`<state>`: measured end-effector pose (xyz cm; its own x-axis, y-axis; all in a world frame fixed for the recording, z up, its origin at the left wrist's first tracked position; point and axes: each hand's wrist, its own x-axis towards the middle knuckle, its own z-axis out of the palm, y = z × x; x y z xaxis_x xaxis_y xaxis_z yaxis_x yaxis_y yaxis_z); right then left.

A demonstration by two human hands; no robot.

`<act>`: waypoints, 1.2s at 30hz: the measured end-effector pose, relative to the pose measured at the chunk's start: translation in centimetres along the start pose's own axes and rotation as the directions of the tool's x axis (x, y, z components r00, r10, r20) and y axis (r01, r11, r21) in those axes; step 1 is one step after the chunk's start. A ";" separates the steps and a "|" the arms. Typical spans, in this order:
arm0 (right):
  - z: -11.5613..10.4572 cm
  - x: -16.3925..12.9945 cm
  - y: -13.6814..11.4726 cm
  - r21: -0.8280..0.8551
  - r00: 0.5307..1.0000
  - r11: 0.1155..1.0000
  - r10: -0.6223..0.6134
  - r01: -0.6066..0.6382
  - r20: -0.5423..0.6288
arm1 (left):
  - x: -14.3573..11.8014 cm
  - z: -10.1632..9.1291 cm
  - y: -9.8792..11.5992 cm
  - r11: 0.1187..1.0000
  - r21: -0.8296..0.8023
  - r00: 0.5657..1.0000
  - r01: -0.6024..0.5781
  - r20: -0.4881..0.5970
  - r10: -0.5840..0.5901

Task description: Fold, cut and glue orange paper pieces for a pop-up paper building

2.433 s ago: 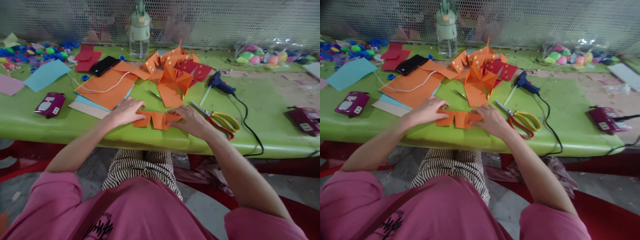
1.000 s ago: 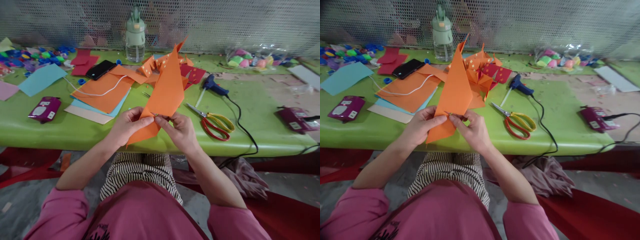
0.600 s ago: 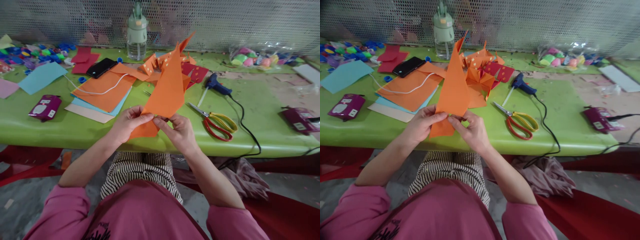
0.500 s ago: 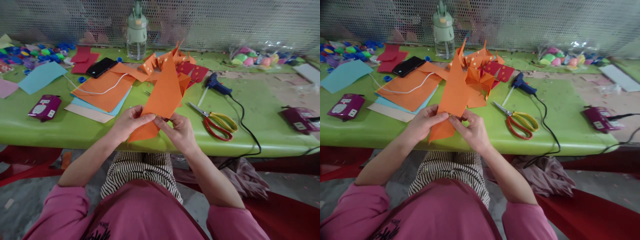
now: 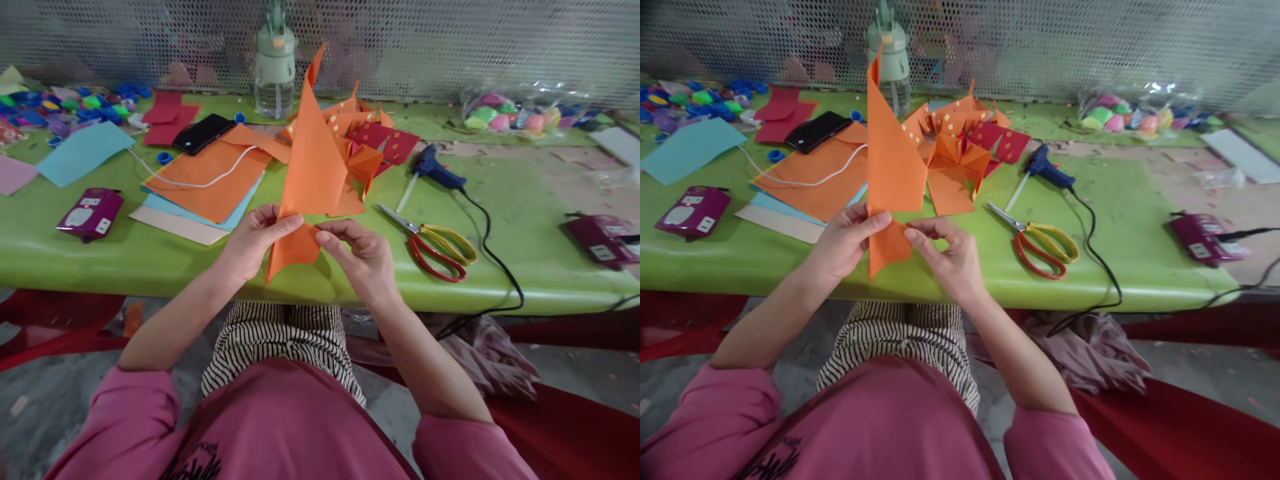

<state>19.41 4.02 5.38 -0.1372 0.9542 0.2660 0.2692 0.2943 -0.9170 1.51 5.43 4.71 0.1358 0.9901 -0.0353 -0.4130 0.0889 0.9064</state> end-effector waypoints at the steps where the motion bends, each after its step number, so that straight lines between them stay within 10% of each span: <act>1: -0.1 0.0 -0.1 -0.024 1.000 1.000 -0.016 0.016 -0.015 | 0.0 0.0 0.0 1.000 0.001 1.000 0.001 -0.008 -0.001; 21: -1.2 0.9 1.8 0.042 0.987 0.999 -0.023 0.030 -0.162 | 0.3 -1.2 1.4 0.858 0.499 0.986 -0.123 0.160 0.048; 29: -3.8 2.3 0.8 -0.029 0.955 0.962 -0.274 0.273 -0.117 | 1.0 -2.3 2.8 0.427 0.817 0.920 -0.387 0.310 0.241; 36: -4.2 1.1 -0.7 -0.267 0.847 0.821 -0.530 0.504 -0.030 | 2.3 -3.0 2.1 -0.081 0.787 0.692 -0.612 0.582 0.427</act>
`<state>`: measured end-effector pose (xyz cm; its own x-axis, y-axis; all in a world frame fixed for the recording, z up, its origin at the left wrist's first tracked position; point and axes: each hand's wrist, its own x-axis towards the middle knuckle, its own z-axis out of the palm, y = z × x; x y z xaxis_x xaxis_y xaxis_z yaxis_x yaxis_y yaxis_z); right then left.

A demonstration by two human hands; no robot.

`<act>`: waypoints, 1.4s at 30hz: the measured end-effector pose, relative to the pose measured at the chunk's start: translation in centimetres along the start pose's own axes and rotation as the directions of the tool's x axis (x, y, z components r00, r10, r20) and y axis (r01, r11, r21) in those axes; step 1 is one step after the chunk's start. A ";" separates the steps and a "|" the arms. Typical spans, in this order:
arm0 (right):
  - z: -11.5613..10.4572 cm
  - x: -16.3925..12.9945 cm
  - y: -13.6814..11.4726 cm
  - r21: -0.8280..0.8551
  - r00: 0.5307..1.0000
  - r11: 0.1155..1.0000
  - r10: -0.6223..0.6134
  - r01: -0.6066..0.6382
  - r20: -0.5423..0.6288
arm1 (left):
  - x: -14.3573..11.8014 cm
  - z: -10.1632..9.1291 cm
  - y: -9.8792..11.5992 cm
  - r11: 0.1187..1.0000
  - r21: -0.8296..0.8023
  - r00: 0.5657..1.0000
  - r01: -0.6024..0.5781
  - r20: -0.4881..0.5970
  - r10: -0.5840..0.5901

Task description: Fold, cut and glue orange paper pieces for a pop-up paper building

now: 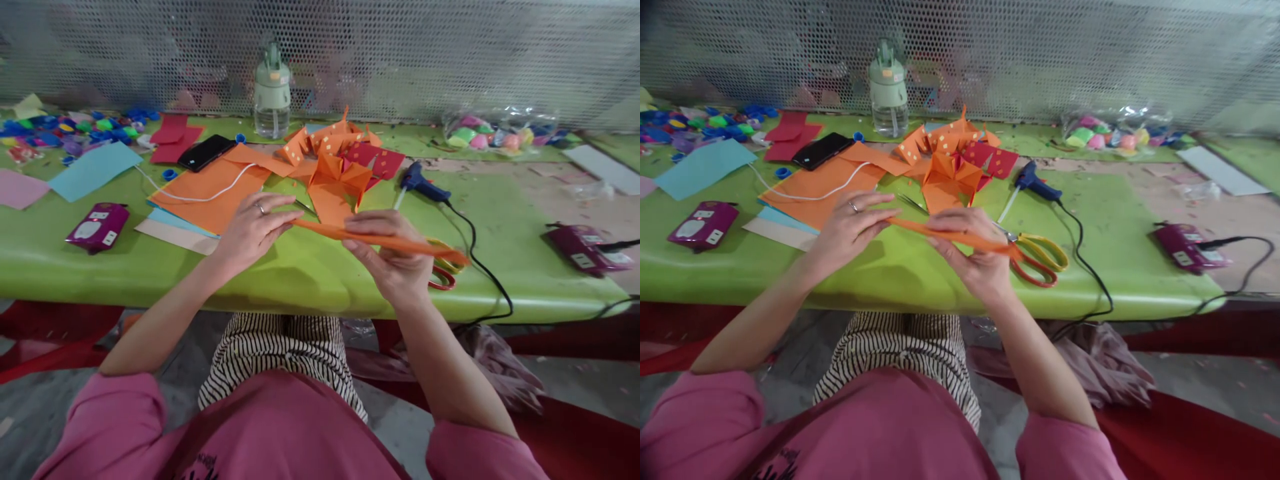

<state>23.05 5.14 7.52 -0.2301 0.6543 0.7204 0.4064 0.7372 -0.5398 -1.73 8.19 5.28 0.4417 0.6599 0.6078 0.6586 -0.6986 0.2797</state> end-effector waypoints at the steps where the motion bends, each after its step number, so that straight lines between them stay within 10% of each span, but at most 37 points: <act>1: 0.0 -0.3 0.1 -0.020 0.996 0.997 -0.074 0.075 0.042 | -0.2 0.3 -0.3 0.998 0.066 1.000 -0.014 -0.009 0.014; 6: 0.7 -3.2 1.5 -0.105 0.936 0.948 -0.271 0.300 0.224 | -1.7 1.5 -1.2 0.959 0.238 0.982 -0.154 0.144 0.122; 18: 1.7 -7.5 2.1 -0.247 0.891 0.928 -0.156 0.280 0.425 | -2.7 2.3 -1.7 0.954 0.105 0.902 -0.280 0.369 0.224; 32: -0.1 -6.6 2.2 -0.133 0.796 0.941 -0.181 0.312 0.578 | -3.9 0.5 0.4 0.928 0.187 0.866 -0.322 0.455 0.209; 42: -0.5 -5.1 4.0 -0.313 0.758 0.931 0.064 0.190 0.649 | -4.5 1.2 0.8 0.893 0.240 0.886 -0.380 0.372 0.277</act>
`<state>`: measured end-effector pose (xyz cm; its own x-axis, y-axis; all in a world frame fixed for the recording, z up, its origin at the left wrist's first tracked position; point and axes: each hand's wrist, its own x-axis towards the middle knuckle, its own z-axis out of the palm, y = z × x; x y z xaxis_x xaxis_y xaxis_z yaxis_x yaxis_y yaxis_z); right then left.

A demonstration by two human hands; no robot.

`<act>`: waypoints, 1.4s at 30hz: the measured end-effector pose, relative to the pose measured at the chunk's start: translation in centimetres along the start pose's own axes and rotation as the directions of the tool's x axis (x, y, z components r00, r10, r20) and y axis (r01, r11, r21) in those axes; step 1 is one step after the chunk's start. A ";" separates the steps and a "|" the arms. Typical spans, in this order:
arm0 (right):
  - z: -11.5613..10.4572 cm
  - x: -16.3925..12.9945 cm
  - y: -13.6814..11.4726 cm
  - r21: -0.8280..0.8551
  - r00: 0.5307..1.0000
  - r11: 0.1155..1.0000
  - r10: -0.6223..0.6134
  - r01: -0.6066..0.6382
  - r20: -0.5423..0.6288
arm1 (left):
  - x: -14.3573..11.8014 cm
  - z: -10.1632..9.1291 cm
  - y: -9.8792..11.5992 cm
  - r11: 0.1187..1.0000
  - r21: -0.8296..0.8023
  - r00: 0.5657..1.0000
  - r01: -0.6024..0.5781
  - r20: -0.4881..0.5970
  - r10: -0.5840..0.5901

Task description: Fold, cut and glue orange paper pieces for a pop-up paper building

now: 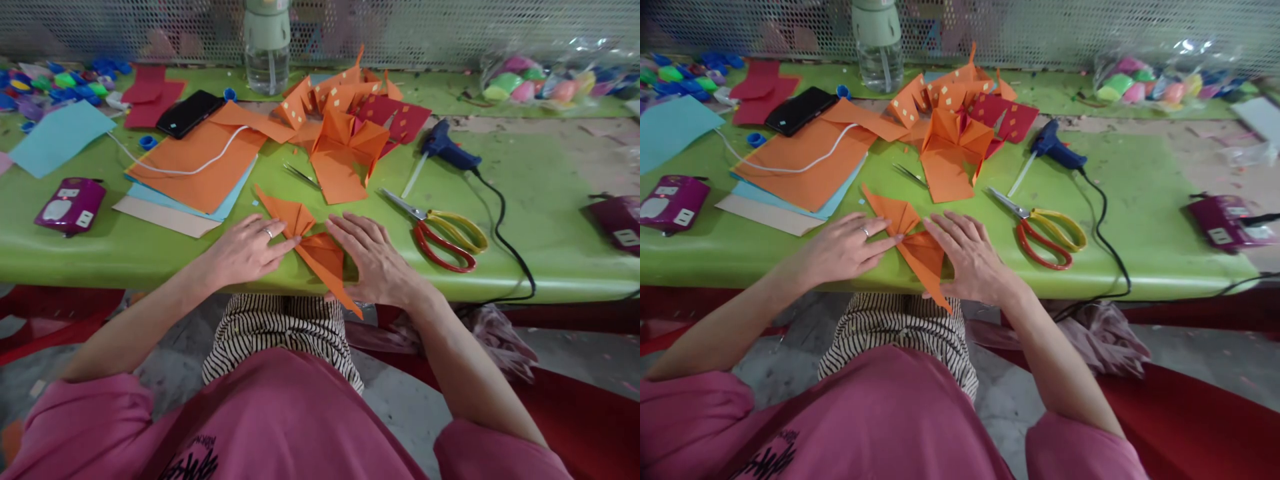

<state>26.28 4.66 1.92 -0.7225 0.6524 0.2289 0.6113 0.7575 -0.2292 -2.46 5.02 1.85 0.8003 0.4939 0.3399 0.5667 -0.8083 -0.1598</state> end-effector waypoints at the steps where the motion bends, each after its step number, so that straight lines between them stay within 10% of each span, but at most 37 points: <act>1: 0.1 0.3 0.1 0.008 1.000 1.000 0.008 -0.008 0.006 | 0.0 0.0 0.0 1.000 0.006 1.000 -0.005 -0.009 0.005; 25: 0.9 0.6 -0.5 -0.201 0.998 0.979 -0.043 0.034 -0.045 | 1.1 -1.5 2.1 0.976 -0.043 0.948 0.214 0.249 -0.197; 42: 1.0 0.5 -0.8 -0.154 1.000 0.988 0.005 -0.004 0.005 | 2.0 0.0 2.4 0.954 -0.158 0.956 0.256 0.186 -0.226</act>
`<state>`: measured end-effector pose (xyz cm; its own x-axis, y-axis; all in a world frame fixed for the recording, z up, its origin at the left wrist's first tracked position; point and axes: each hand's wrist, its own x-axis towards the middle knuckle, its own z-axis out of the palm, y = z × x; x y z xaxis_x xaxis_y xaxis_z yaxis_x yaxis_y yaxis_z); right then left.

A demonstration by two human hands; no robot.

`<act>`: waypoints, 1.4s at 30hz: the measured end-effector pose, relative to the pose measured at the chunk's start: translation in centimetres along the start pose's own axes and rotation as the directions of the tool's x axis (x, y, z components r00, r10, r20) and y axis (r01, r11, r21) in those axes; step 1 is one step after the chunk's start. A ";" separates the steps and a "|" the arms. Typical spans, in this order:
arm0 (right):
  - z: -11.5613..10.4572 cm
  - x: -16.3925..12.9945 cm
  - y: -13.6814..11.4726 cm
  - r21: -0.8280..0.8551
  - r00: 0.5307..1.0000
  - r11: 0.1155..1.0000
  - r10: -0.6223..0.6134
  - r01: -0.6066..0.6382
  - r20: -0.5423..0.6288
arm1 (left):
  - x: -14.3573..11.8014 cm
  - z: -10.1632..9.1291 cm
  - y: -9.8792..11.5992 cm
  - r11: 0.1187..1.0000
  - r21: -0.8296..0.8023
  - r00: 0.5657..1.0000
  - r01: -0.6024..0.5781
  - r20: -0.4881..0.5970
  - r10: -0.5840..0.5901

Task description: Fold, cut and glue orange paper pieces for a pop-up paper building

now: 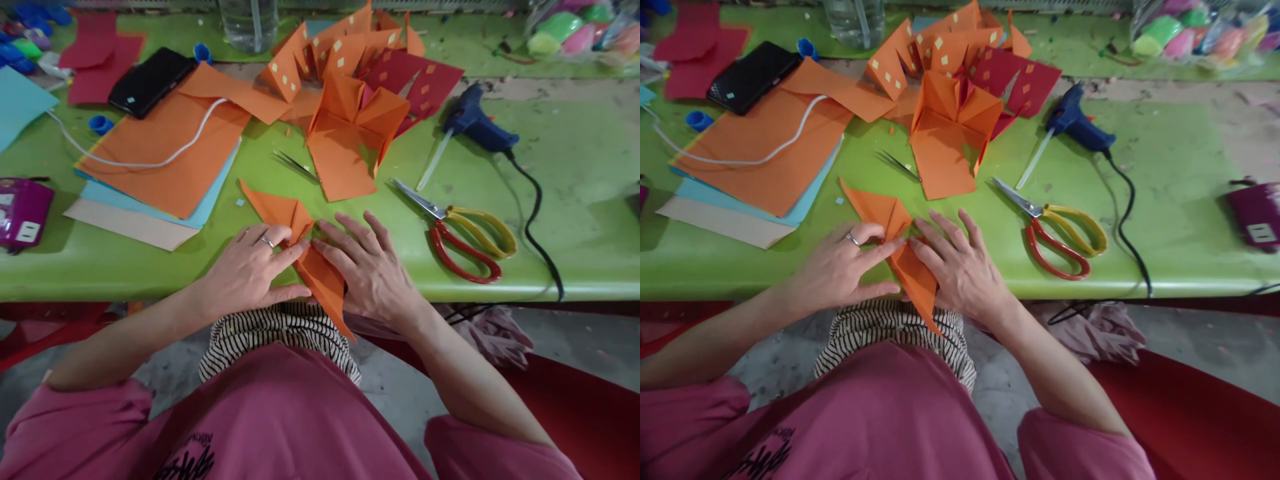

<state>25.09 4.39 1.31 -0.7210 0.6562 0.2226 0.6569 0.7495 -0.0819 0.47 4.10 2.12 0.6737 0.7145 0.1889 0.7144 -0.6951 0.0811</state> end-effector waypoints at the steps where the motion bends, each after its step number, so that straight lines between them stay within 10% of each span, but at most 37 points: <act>1: 0.0 0.0 0.0 0.006 1.000 1.000 0.002 -0.002 0.001 | 0.0 0.0 0.0 1.000 0.017 1.000 -0.008 -0.005 0.008; 9: 0.0 0.0 0.0 0.050 1.000 0.998 0.024 -0.023 -0.011 | 0.4 -0.7 0.7 0.974 0.197 0.990 -0.110 -0.062 0.125; 20: 0.3 -0.2 0.4 0.035 0.999 0.999 -0.006 0.008 -0.048 | -1.0 -0.8 0.1 0.996 -0.087 0.997 0.038 -0.060 -0.044; 35: -2.9 -1.1 1.6 0.213 0.997 0.974 0.081 -0.075 -0.019 | -1.6 0.1 1.4 0.998 0.029 0.997 0.059 -0.049 -0.058; 42: -1.0 1.6 0.5 0.022 0.994 0.996 0.084 -0.083 -0.069 | -0.4 -0.1 1.7 0.994 0.022 0.993 0.110 -0.051 -0.109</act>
<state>24.49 5.67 2.55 -0.6462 0.7094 0.2814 0.7093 0.6943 -0.1215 1.40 2.63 2.31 0.5818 0.7807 0.2281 0.7880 -0.6105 0.0795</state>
